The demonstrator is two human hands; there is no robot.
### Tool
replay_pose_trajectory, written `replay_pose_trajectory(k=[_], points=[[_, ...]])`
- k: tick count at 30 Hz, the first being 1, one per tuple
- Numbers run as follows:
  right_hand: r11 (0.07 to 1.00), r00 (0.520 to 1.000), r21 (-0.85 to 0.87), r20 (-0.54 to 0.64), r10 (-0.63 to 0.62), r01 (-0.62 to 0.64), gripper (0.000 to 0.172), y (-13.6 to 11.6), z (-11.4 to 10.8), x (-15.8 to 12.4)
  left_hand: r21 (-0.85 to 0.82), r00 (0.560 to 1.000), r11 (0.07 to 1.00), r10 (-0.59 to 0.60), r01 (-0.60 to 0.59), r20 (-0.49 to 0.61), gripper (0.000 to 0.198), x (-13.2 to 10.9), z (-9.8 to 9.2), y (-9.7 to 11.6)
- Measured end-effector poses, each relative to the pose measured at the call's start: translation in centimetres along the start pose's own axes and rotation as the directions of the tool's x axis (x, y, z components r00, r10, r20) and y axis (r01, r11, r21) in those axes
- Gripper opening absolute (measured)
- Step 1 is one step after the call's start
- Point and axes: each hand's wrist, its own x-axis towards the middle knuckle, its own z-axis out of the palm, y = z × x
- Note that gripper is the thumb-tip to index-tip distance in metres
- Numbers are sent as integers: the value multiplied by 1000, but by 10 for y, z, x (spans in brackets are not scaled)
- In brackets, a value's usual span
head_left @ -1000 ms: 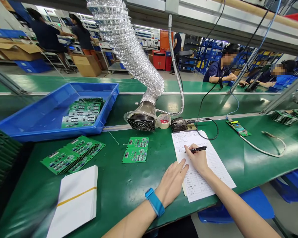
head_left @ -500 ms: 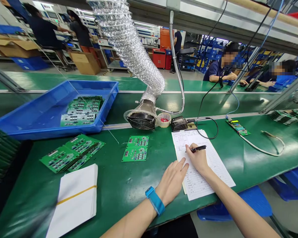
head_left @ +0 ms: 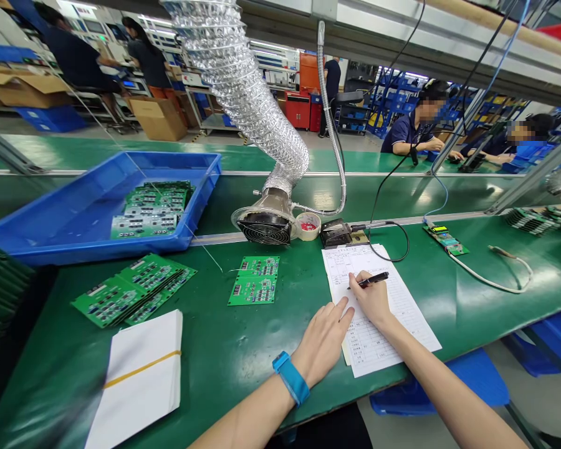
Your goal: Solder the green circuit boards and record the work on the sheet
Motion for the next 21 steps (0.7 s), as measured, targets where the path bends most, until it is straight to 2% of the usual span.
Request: replay_pose_trajectory(k=[3,5,7,9,11,13,16,21], points=[[999,997,50,-80,19,-15,44,-4,-6,-2,-176,996,983,-70,58,-61,49,1,-2,-2],[993,992,113,-119,43,-29,46,-9,-10,-3,-386,970,913,-200,134,-135,46,4,-8,-4],[983,992,176,-111,64,-44,48,-14,-13,-4,-608,917,768,-367,202,-159,35,8,-15,-4],[973,995,224,-60,76,-61,48,-20,-15,-5,-779,875,586,-473,221,-107,24,12,-21,-3],[959,995,268,-6,96,-91,47,-28,-16,-6,-882,869,427,-494,201,-41,22,14,-24,-1],[945,992,302,40,122,-128,47,-36,-17,-8,-930,871,328,-491,167,-16,27,15,-26,1],[926,985,335,76,155,-171,47,-46,-15,-11,-946,867,293,-498,139,-27,35,14,-26,4],[911,979,362,111,171,-200,48,-55,-9,-17,-934,876,336,-478,121,-58,45,12,-25,5]])
